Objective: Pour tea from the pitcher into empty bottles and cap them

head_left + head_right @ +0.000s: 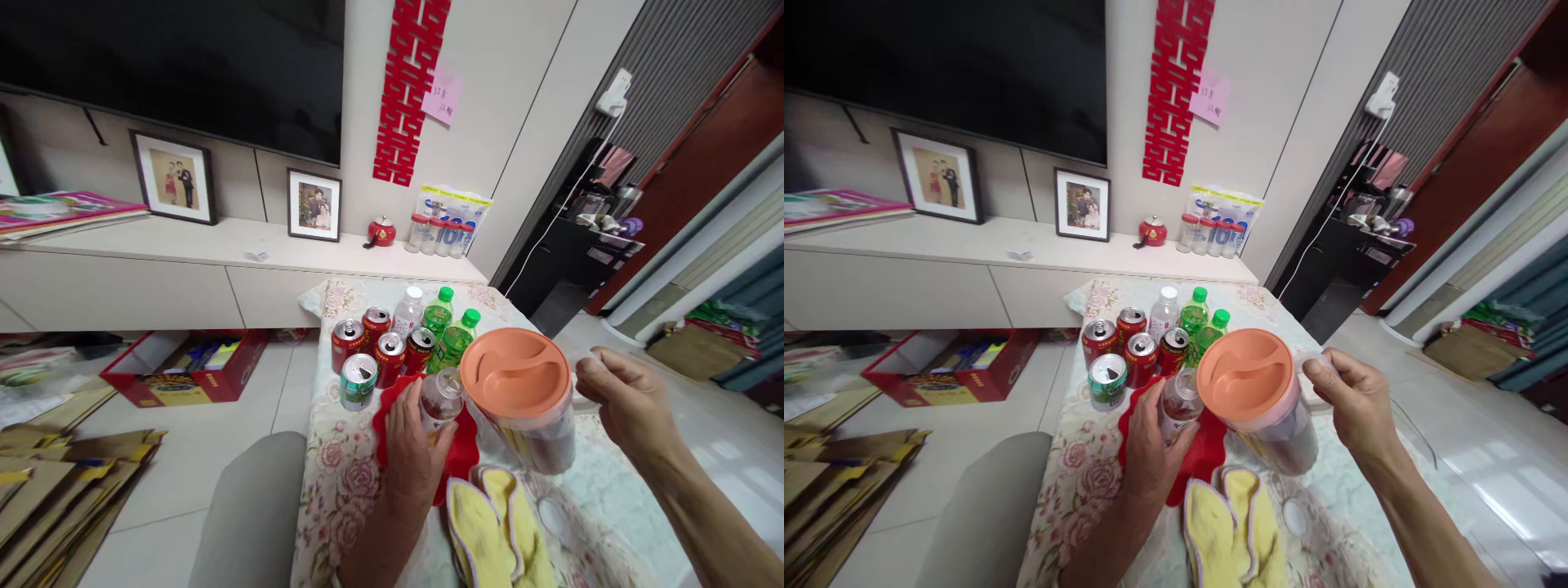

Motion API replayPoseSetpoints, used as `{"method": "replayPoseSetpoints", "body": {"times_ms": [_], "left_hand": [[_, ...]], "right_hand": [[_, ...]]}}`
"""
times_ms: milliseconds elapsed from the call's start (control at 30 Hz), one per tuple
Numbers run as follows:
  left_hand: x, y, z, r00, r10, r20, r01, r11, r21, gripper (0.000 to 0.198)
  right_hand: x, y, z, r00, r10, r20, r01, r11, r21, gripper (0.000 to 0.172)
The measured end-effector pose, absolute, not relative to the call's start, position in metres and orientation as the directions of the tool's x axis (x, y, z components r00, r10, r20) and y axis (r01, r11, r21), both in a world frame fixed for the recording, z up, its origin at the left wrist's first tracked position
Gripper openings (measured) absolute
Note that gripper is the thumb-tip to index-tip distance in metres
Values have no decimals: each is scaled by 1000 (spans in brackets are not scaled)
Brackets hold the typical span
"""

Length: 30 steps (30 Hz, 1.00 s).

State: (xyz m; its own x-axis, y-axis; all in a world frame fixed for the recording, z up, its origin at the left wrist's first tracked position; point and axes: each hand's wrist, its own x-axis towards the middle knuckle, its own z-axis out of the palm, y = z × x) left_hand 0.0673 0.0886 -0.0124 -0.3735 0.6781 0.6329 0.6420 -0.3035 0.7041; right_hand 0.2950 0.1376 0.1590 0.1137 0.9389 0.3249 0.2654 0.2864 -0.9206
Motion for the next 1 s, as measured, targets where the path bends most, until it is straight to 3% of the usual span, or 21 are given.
{"method": "replayPoseSetpoints", "body": {"times_ms": [1000], "left_hand": [[68,88,-13,-382,685,620,621,-307,721,74]], "right_hand": [[294,137,161,85,932,353,281,318,-906,53]]}}
